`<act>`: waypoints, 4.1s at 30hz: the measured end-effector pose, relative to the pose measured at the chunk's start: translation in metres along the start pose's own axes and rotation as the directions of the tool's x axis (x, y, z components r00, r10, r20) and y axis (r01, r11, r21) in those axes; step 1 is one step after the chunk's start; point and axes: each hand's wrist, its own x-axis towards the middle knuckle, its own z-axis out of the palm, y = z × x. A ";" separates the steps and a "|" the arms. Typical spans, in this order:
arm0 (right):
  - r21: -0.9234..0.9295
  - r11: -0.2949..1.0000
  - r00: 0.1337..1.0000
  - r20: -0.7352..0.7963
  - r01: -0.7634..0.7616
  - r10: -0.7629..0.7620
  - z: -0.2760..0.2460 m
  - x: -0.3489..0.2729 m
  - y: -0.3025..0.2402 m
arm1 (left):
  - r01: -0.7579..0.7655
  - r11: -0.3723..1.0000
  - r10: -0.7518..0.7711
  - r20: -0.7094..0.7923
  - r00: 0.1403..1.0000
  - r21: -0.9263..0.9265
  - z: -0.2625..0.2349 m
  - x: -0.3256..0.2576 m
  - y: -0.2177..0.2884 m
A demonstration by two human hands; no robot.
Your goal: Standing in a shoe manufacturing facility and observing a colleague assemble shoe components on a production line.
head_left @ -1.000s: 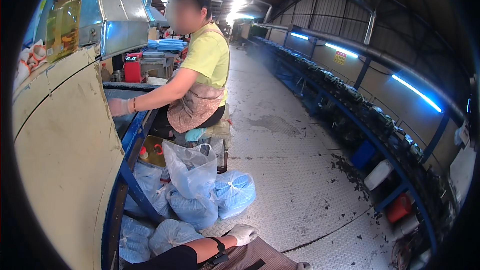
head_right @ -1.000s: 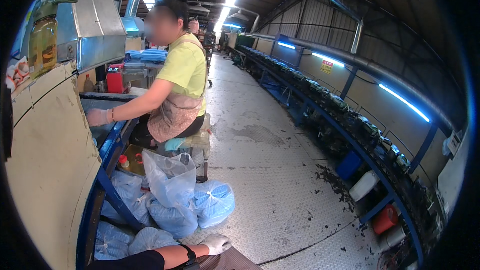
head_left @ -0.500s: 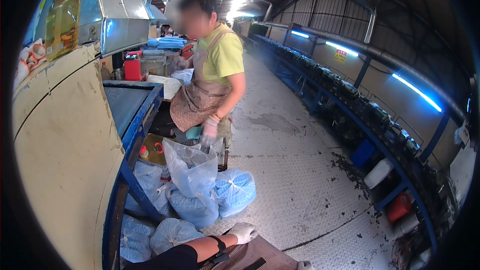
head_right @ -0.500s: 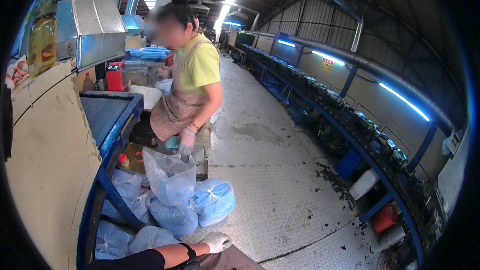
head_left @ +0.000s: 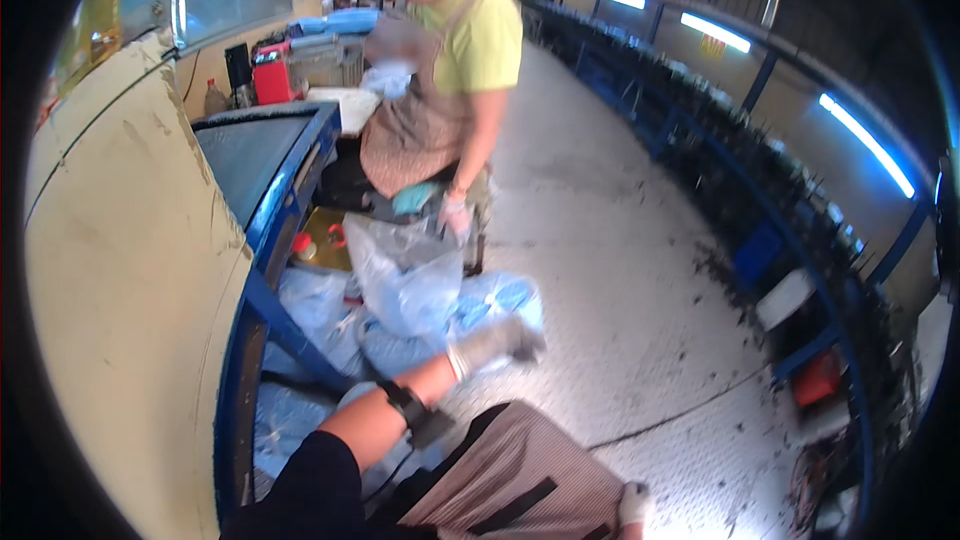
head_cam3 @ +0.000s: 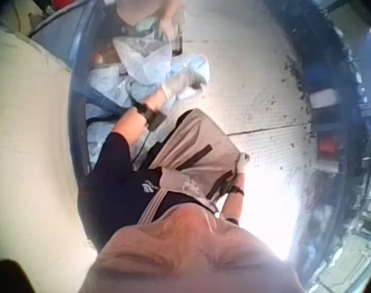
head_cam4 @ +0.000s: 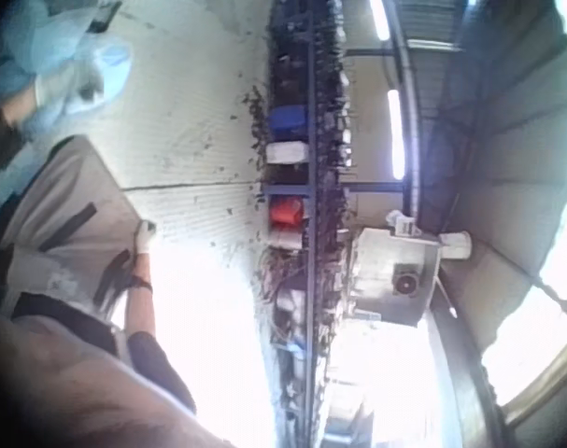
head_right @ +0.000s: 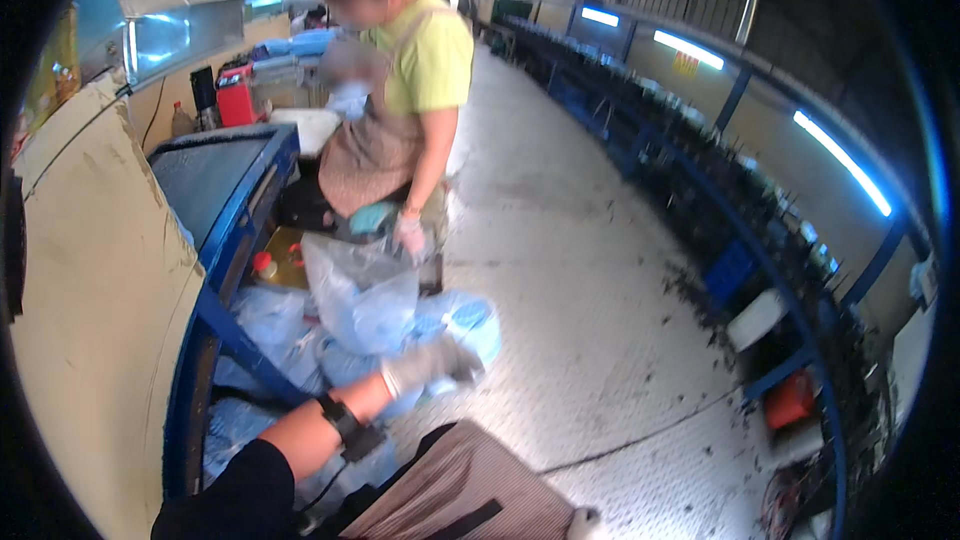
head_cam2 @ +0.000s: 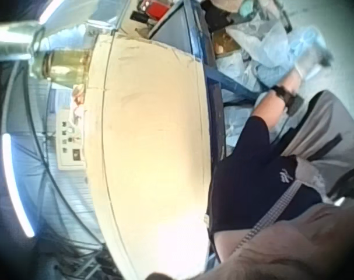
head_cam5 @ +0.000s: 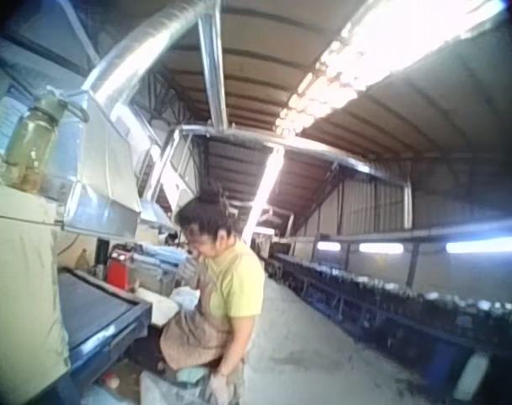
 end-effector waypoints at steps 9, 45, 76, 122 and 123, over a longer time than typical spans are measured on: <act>0.344 0.939 0.974 0.215 -0.005 -0.074 0.028 0.023 0.009 | -0.482 0.514 -0.459 -0.702 0.545 -0.710 -0.076 -0.113 -0.077; 0.278 0.961 0.971 0.232 -0.009 -0.058 0.015 0.009 -0.011 | -0.508 0.559 0.243 -0.457 0.856 -0.655 -0.039 -0.095 0.093; 0.356 0.934 0.973 0.222 -0.024 -0.059 0.029 0.022 0.015 | -0.061 0.299 -0.074 0.087 0.993 0.952 0.120 -0.031 -0.092; 0.480 0.876 0.978 0.165 0.035 -0.130 0.054 0.038 0.067 | 0.039 0.380 -0.070 -0.013 0.997 0.924 0.124 -0.026 -0.107; 0.478 0.878 0.976 0.180 0.019 -0.119 0.052 0.037 0.064 | 0.043 0.381 -0.078 -0.014 0.997 0.924 0.124 -0.027 -0.108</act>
